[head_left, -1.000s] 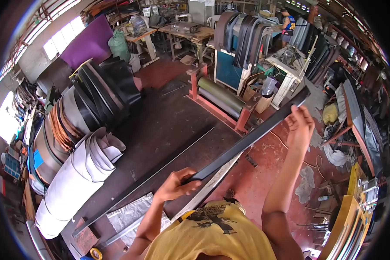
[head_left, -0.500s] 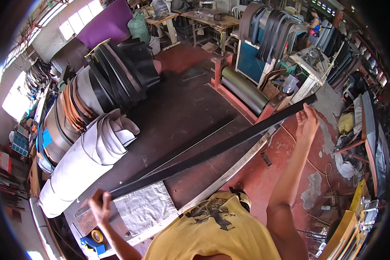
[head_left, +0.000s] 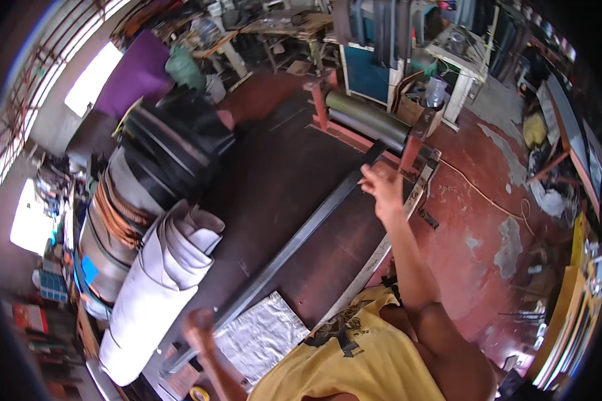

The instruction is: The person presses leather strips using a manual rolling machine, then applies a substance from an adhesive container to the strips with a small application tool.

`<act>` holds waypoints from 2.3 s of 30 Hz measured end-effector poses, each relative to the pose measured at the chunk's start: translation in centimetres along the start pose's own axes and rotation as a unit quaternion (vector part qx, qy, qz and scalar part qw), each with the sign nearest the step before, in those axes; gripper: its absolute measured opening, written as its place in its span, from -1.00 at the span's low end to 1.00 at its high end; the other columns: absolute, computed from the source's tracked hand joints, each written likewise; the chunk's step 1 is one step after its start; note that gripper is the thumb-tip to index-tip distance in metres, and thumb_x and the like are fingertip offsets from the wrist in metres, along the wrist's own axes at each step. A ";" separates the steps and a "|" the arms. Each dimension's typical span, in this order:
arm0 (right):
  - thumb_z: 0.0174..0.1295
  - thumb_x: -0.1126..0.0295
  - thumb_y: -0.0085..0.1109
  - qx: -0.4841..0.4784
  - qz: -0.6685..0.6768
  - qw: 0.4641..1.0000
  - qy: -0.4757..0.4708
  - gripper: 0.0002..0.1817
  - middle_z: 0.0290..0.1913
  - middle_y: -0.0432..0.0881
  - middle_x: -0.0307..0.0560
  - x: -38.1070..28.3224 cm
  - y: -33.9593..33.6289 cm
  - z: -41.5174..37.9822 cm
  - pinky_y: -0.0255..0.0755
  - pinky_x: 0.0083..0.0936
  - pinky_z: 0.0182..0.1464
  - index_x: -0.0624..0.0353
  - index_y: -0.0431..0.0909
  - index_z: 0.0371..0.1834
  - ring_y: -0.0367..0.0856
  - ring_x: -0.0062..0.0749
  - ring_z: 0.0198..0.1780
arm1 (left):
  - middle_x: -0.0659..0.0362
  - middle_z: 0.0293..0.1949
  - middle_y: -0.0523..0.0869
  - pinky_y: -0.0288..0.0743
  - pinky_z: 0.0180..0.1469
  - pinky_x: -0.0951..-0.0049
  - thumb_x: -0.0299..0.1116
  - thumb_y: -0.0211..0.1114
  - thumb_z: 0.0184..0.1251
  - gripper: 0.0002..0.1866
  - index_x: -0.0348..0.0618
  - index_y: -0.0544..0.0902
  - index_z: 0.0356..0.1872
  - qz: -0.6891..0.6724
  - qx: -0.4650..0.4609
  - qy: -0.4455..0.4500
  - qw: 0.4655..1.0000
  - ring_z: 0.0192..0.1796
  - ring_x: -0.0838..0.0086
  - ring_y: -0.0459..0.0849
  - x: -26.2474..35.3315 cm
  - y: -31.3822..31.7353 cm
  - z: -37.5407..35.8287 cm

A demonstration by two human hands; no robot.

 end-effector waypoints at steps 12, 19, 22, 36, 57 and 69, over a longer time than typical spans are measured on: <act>0.29 0.44 0.21 -0.101 -0.095 0.990 0.023 -0.84 -0.35 0.65 -0.20 7.2 -4.5 6.7 0.49 -0.68 -0.41 0.30 0.62 -0.16 0.60 -0.57 -0.45 | -0.21 -0.13 0.68 0.53 -0.04 0.12 -0.29 0.34 0.25 -0.54 -0.29 0.49 0.12 -0.421 -0.241 0.251 0.838 -0.03 -0.11 0.65 49.5 22.4 18.5; -0.03 0.14 0.50 0.086 -0.602 0.787 0.101 -0.40 -0.27 0.72 0.00 12.3 -33.9 6.2 0.62 -0.34 -0.20 0.21 0.56 0.04 0.74 -0.19 -0.20 | -0.03 -0.32 0.71 0.54 -0.24 0.28 -0.13 0.36 0.29 -0.60 -0.28 0.62 -0.08 -0.437 -0.207 0.180 0.856 -0.29 0.21 0.73 51.8 29.0 20.6; -0.18 0.12 0.53 0.088 -0.752 0.653 -0.034 -0.33 -0.30 0.72 0.04 13.6 -35.3 6.3 0.57 -0.28 -0.18 0.12 0.54 0.05 0.74 -0.17 -0.20 | 0.04 -0.40 0.70 0.51 -0.30 0.33 -0.09 0.37 0.28 -0.61 -0.22 0.64 -0.08 -0.426 -0.288 0.138 0.846 -0.38 0.36 0.69 54.6 31.5 22.1; -0.02 -0.02 0.32 -0.136 -0.685 0.682 0.218 -0.54 -0.47 0.68 0.20 -3.2 -20.9 -1.9 0.57 -0.16 -0.21 0.24 0.70 -0.44 0.73 -0.04 -0.33 | 0.30 -0.53 0.59 0.34 -0.62 0.66 -0.12 0.42 0.26 -0.64 -0.25 0.61 -0.25 -0.583 -0.389 0.008 0.713 -0.61 0.74 0.47 59.0 35.3 22.8; -0.02 -0.14 0.23 -0.066 -0.714 0.644 0.267 -0.46 -0.14 0.69 0.17 20.0 -37.5 7.3 0.40 0.07 0.09 0.12 0.70 -0.21 0.62 0.00 0.00 | 0.17 -0.44 0.65 0.57 -0.41 0.53 -0.17 0.38 0.32 -0.63 -0.34 0.55 -0.22 -0.430 -0.433 -0.082 0.788 -0.41 0.57 0.65 43.5 27.8 14.8; -0.03 0.23 0.28 0.005 -0.799 0.578 0.169 -0.81 -0.36 0.68 0.09 -16.6 -34.1 28.6 0.52 -0.22 -0.23 0.08 0.66 -0.41 0.66 -0.02 -0.28 | 0.13 -0.50 0.65 0.58 -0.42 0.48 -0.16 0.35 0.34 -0.62 -0.35 0.53 -0.31 -0.396 -0.415 -0.102 0.813 -0.45 0.52 0.67 41.1 25.6 13.3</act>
Point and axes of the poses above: each hand's wrist, its own z-axis towards the middle knuckle, its own y-axis out of the palm, x = y × z, the point moved 6 cm from there along z, towards the middle knuckle
